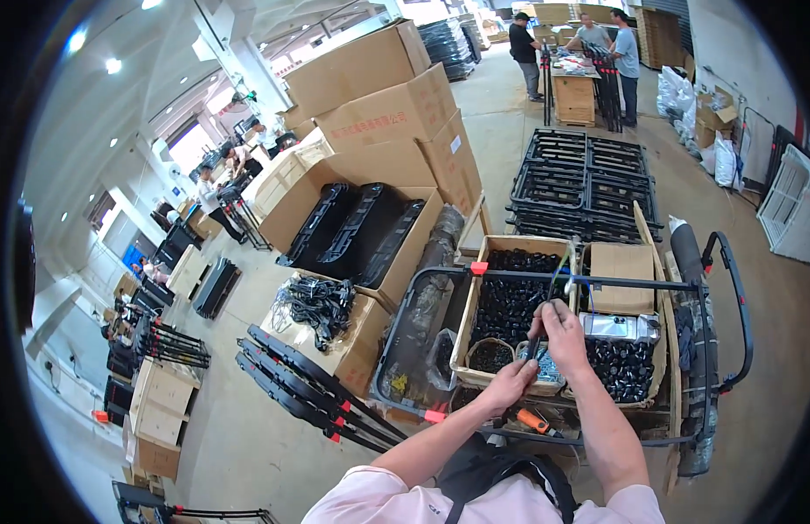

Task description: Assembling components of a handheld power tool, specifically a leaf blower, using an electric screwdriver and fasteners.

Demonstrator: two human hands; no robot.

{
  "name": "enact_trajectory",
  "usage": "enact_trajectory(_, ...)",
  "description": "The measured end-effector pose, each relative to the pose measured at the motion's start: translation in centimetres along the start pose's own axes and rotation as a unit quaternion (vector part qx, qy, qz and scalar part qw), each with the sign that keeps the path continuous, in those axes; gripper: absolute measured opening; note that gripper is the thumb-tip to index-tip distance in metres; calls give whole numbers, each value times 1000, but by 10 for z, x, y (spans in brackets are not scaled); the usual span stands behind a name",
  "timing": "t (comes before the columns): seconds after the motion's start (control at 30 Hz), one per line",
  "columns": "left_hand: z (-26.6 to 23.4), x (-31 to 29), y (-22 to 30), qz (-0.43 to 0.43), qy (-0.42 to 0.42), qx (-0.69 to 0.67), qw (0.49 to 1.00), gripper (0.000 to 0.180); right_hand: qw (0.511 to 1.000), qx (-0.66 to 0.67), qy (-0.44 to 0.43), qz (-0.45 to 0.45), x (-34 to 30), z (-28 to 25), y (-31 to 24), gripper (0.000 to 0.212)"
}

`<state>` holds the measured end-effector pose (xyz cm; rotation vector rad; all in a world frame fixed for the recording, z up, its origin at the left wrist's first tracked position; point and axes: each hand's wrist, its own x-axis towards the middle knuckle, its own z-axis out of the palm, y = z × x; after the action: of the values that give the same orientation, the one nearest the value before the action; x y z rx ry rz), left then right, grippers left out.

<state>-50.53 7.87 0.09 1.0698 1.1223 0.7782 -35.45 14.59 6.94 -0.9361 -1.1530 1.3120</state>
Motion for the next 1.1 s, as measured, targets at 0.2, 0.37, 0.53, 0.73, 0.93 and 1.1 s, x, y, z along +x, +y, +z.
enact_trajectory(0.2,30,-22,21,-64,-23,-79,995,40,934,276,120,193,50,-29,22,31)
enact_trajectory(0.37,46,-25,26,-62,-66,-49,995,38,928,238,227,175,87,-66,44,31)
enact_trajectory(0.53,57,-53,28,-40,-46,95,994,38,908,245,285,188,93,-97,53,30)
enact_trajectory(0.73,73,-96,41,-70,-96,186,975,41,915,258,275,144,99,-133,45,29)
enact_trajectory(0.93,74,-149,77,-69,5,305,950,42,937,230,241,107,95,-95,25,20)
enact_trajectory(1.1,36,-200,-4,-35,62,286,955,39,946,291,77,123,13,-33,-40,31)
